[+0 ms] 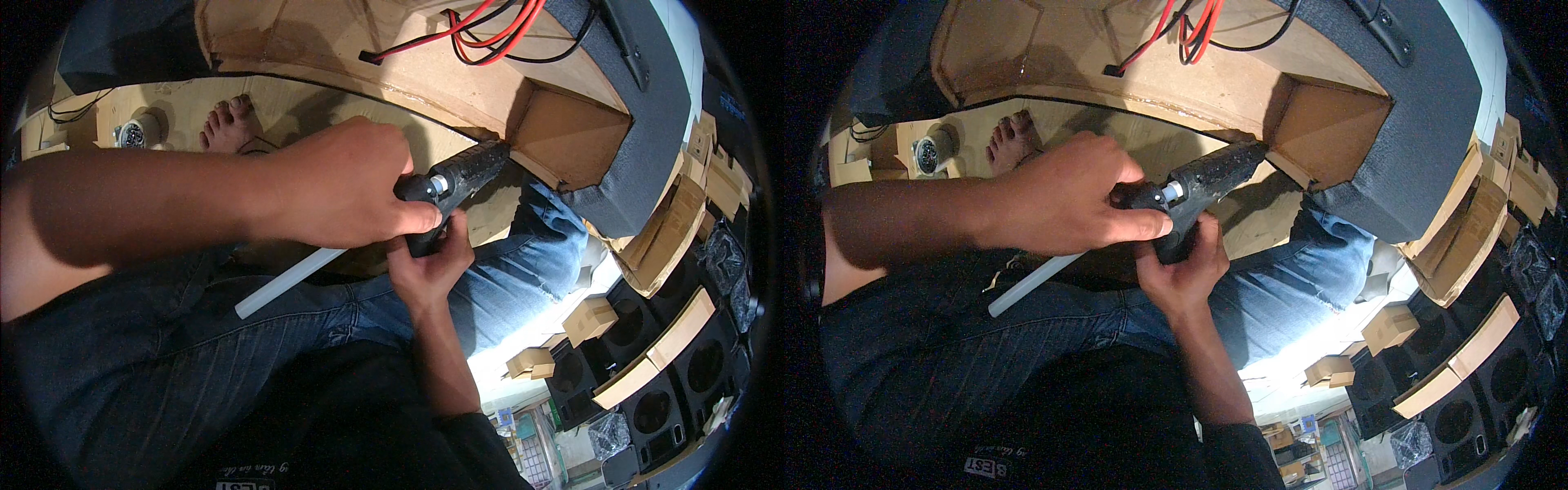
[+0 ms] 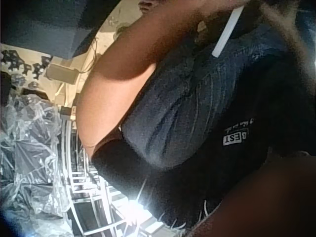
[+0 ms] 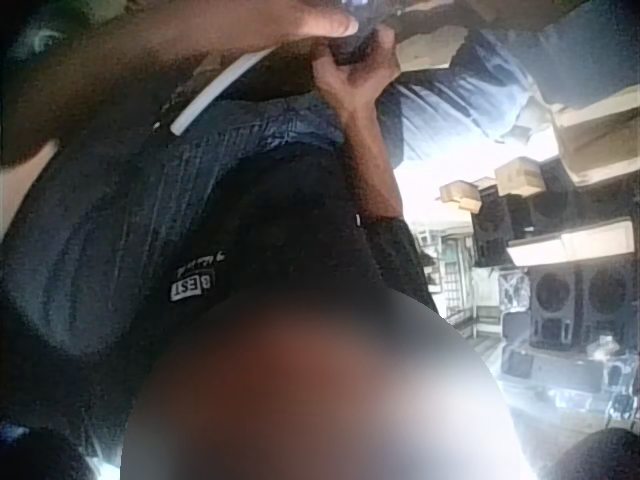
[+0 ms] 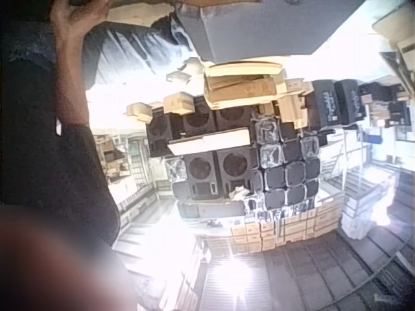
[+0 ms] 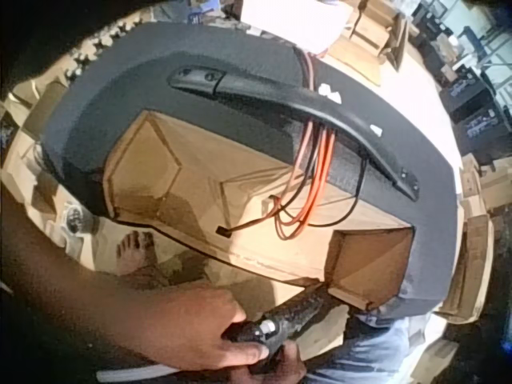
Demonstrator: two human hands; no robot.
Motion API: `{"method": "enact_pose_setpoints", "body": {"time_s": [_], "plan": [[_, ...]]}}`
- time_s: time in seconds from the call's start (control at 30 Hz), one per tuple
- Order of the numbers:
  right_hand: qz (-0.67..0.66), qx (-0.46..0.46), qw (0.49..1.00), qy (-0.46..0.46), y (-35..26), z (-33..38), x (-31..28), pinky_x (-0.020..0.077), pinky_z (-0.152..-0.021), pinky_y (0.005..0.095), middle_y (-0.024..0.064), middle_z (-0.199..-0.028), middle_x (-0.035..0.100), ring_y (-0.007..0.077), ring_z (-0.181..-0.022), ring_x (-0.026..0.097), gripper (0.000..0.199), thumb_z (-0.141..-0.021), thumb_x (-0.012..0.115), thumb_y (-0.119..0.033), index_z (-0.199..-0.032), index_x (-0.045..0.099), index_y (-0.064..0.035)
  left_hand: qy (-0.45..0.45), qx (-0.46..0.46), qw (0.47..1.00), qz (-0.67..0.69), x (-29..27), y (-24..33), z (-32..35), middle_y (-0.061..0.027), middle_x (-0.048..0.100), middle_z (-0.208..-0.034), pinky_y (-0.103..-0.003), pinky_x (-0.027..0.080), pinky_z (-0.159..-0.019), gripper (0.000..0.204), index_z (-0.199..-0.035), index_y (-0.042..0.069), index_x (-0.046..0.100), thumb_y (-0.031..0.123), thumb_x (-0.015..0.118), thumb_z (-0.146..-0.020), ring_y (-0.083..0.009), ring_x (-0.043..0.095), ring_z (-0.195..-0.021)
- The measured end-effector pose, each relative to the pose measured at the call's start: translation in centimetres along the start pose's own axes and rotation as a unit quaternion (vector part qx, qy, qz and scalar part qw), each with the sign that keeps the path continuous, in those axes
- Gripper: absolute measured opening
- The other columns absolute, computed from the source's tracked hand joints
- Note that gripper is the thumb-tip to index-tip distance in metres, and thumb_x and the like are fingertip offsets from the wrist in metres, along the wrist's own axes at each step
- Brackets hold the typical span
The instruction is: The person uses a hot glue gun to apply adhesive to the edges of a wooden speaker enclosure, then presses a black foam cover onto the glued areas. The person also uses a screwdriver to tighten a screw on the speaker's terminal.
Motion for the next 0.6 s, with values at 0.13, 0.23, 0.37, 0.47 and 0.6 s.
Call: {"method": "enact_pose_setpoints", "body": {"time_s": [0.13,0.23,0.37,0.47,0.6], "plan": [[0.02,-0.008,1.0,0.003,-0.48,0.0,-0.26,0.0543,-0.077,0.0286,0.0069,-0.093,0.069,0.0105,-0.085,0.065,0.044,-0.074,0.083,-0.012,-0.11,0.059,-0.0005,0.008,0.017,1.0,0.002,0.02,0.16,0.39,-0.024,0.05,-0.053,-0.048,0.042,-0.053,0.055,-0.069,-0.01,0.062,0.041,0.072,-0.088,-0.0369,0.054,-0.048],[0.029,-0.017,0.999,0.005,-0.74,0.08,-0.42,0.0543,-0.077,0.0287,0.007,-0.092,0.069,0.0107,-0.085,0.065,0.044,-0.074,0.082,-0.011,-0.11,0.059,-0.0008,-0.001,0.011,1.0,0.003,0.07,0.13,0.54,-0.0242,0.05,-0.053,-0.048,0.041,-0.052,0.056,-0.068,-0.01,0.061,0.041,0.071,-0.088,-0.0378,0.054,-0.048],[0.017,-0.025,1.0,0.007,-0.52,0.25,-0.41,0.0542,-0.077,0.0287,0.0068,-0.092,0.069,0.0108,-0.084,0.065,0.044,-0.074,0.082,-0.011,-0.11,0.059,-0.0009,-0.001,0.011,1.0,-0.006,0.23,-0.02,0.44,-0.0245,0.05,-0.053,-0.049,0.042,-0.053,0.056,-0.068,-0.01,0.061,0.042,0.071,-0.088,-0.0392,0.055,-0.049],[0.018,-0.017,1.0,0.001,-0.49,0.09,-0.18,0.0543,-0.077,0.0286,0.0065,-0.092,0.069,0.0108,-0.085,0.065,0.045,-0.074,0.082,-0.011,-0.111,0.058,-0.0005,0.017,0.021,1.0,-0.005,0.23,-0.11,0.41,-0.0247,0.051,-0.054,-0.049,0.043,-0.054,0.056,-0.068,-0.009,0.061,0.042,0.071,-0.088,-0.0399,0.056,-0.051],[0.022,-0.014,1.0,-0.016,-0.48,0.11,-0.07,0.0543,-0.077,0.0284,0.0066,-0.093,0.069,0.0107,-0.086,0.065,0.045,-0.075,0.082,-0.011,-0.111,0.058,0.0002,0.013,0.017,1.0,-0.018,0.08,-0.15,0.69,-0.0249,0.052,-0.055,-0.049,0.043,-0.055,0.056,-0.069,-0.009,0.062,0.043,0.071,-0.088,-0.0409,0.057,-0.053]]}}
Point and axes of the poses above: each hand's wrist, its own z-axis away from the middle knuckle, its own x-axis out of the palm, y = z × x, the point moved 5 cm from there along -z, towards the middle knuckle
